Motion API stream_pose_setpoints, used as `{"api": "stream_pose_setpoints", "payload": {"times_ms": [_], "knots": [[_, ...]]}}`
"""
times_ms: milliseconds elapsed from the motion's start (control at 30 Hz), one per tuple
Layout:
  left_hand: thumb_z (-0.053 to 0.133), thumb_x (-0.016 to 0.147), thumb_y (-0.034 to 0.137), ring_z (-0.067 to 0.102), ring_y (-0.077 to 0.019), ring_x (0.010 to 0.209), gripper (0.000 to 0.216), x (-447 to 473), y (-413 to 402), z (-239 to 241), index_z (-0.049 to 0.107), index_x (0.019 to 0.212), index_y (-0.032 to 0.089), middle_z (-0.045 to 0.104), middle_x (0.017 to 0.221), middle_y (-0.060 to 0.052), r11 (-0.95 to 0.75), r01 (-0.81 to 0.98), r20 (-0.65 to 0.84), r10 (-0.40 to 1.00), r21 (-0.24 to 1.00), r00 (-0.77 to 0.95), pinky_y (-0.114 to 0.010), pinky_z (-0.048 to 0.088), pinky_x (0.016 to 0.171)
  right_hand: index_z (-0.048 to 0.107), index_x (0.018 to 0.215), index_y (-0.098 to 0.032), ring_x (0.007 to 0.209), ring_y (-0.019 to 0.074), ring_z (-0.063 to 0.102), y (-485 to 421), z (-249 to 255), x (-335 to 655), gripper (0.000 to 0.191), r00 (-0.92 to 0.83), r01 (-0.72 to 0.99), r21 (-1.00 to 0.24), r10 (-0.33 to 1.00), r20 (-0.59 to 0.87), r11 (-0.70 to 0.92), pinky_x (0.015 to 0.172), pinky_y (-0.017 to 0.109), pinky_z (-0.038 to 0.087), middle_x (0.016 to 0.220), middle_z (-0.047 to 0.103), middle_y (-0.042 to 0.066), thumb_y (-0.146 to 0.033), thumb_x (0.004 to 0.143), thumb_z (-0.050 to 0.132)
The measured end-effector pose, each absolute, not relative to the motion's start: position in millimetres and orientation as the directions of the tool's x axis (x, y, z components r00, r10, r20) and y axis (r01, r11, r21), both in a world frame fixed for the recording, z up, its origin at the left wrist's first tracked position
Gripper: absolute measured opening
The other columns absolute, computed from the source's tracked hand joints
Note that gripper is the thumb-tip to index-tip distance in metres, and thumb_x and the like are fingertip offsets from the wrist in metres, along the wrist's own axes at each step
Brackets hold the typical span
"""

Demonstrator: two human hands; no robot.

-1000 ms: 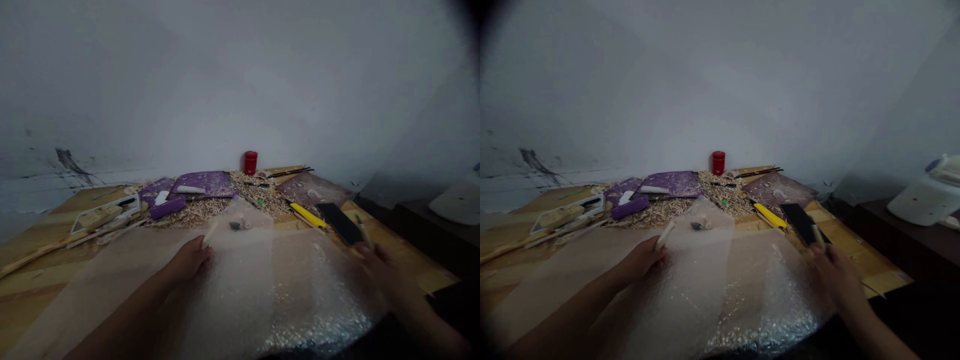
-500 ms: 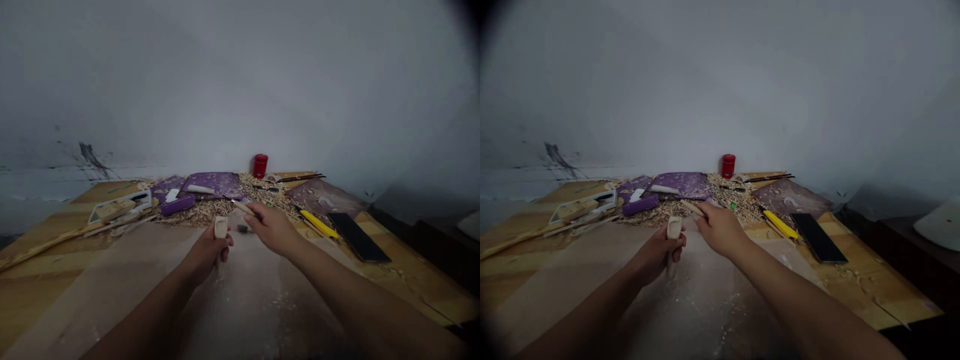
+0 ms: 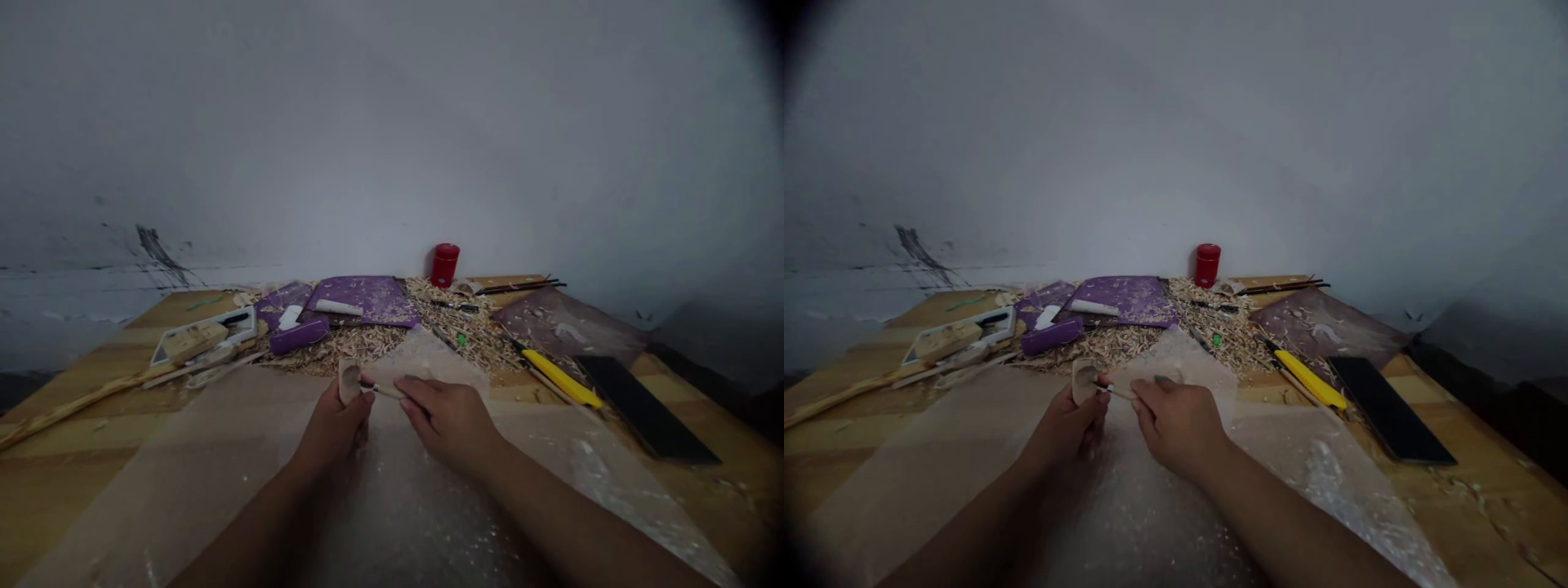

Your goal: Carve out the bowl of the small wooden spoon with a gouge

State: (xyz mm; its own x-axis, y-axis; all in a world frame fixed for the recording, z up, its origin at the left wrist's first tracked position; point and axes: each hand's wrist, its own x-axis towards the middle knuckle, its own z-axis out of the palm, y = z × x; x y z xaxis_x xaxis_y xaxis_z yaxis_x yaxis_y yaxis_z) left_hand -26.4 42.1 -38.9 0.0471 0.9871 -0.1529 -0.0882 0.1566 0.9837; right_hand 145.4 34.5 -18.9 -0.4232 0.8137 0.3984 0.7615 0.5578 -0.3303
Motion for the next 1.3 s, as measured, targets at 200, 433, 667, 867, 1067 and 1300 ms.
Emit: {"api": "stream_pose_setpoints", "payload": {"times_ms": [200, 433, 667, 867, 1067, 1300], "knots": [[0.053, 0.073, 0.032, 0.035, -0.0051, 0.028, 0.02, -32, 40, -33, 0.042, 0.085, 0.021, 0.045, 0.042, 0.01, 0.185, -0.023, -0.184, 0.983, 0.983, 0.019, -0.015, 0.028, 0.03, 0.053, 0.116, -0.024, 0.072, 0.0183, 0.059, 27, -20, 144, 0.031, -0.457, 0.771, -0.257, 0.788, 0.413, 0.582, 0.064, 0.028, 0.042, 0.087, 0.064, 0.006, -0.028, 0.087, 0.042], [0.05, 0.075, 0.03, 0.034, -0.0051, 0.029, 0.014, -31, 41, -34, 0.04, 0.08, 0.022, 0.04, 0.04, 0.012, 0.158, 0.009, -0.158, 0.987, 0.987, 0.017, -0.015, 0.028, 0.032, 0.054, 0.114, -0.021, 0.076, 0.0186, 0.055, 27, -20, 146, 0.03, -0.462, 0.777, -0.179, 0.74, 0.489, 0.603, 0.067, 0.029, 0.041, 0.087, 0.061, 0.007, -0.027, 0.087, 0.043], [0.048, 0.076, 0.028, 0.036, -0.0066, 0.035, 0.009, -35, 43, -41, 0.043, 0.079, 0.021, 0.04, 0.044, 0.01, 0.045, 0.203, -0.047, 0.999, 0.978, 0.006, -0.018, 0.031, 0.038, 0.052, 0.117, -0.024, 0.064, 0.0164, 0.054, 20, -16, 145, 0.036, -0.524, 0.781, -0.093, 0.729, 0.441, 0.618, 0.057, 0.027, 0.039, 0.072, 0.059, 0.003, -0.018, 0.083, 0.043], [0.048, 0.071, 0.02, 0.046, -0.0103, 0.055, 0.003, -40, 43, -30, 0.05, 0.072, 0.02, 0.051, 0.059, 0.005, -0.135, 0.572, 0.154, 0.988, 0.809, 0.016, -0.02, 0.035, 0.053, 0.049, 0.117, -0.022, 0.059, 0.0167, 0.054, 9, 0, 141, 0.038, -0.569, 0.784, -0.04, 0.743, 0.353, 0.619, 0.053, 0.028, 0.035, 0.069, 0.058, 0.001, -0.016, 0.079, 0.045], [0.046, 0.072, 0.023, 0.047, -0.0114, 0.055, 0.006, -42, 41, -25, 0.051, 0.071, 0.02, 0.053, 0.06, 0.004, -0.16, 0.637, 0.146, 0.986, 0.754, 0.075, -0.021, 0.036, 0.054, 0.045, 0.119, -0.023, 0.062, 0.0179, 0.056, 4, 12, 141, 0.04, -0.564, 0.798, -0.069, 0.782, 0.264, 0.599, 0.053, 0.03, 0.034, 0.073, 0.059, 0.0, -0.017, 0.08, 0.042], [0.05, 0.069, 0.022, 0.044, -0.011, 0.057, 0.004, -41, 38, -28, 0.052, 0.07, 0.019, 0.051, 0.06, 0.004, -0.182, 0.566, 0.108, 0.981, 0.804, 0.162, -0.02, 0.035, 0.054, 0.05, 0.113, -0.025, 0.06, 0.0161, 0.054, -1, 23, 147, 0.034, -0.554, 0.803, -0.098, 0.797, 0.24, 0.588, 0.051, 0.028, 0.028, 0.068, 0.059, -0.001, -0.019, 0.081, 0.043]]}}
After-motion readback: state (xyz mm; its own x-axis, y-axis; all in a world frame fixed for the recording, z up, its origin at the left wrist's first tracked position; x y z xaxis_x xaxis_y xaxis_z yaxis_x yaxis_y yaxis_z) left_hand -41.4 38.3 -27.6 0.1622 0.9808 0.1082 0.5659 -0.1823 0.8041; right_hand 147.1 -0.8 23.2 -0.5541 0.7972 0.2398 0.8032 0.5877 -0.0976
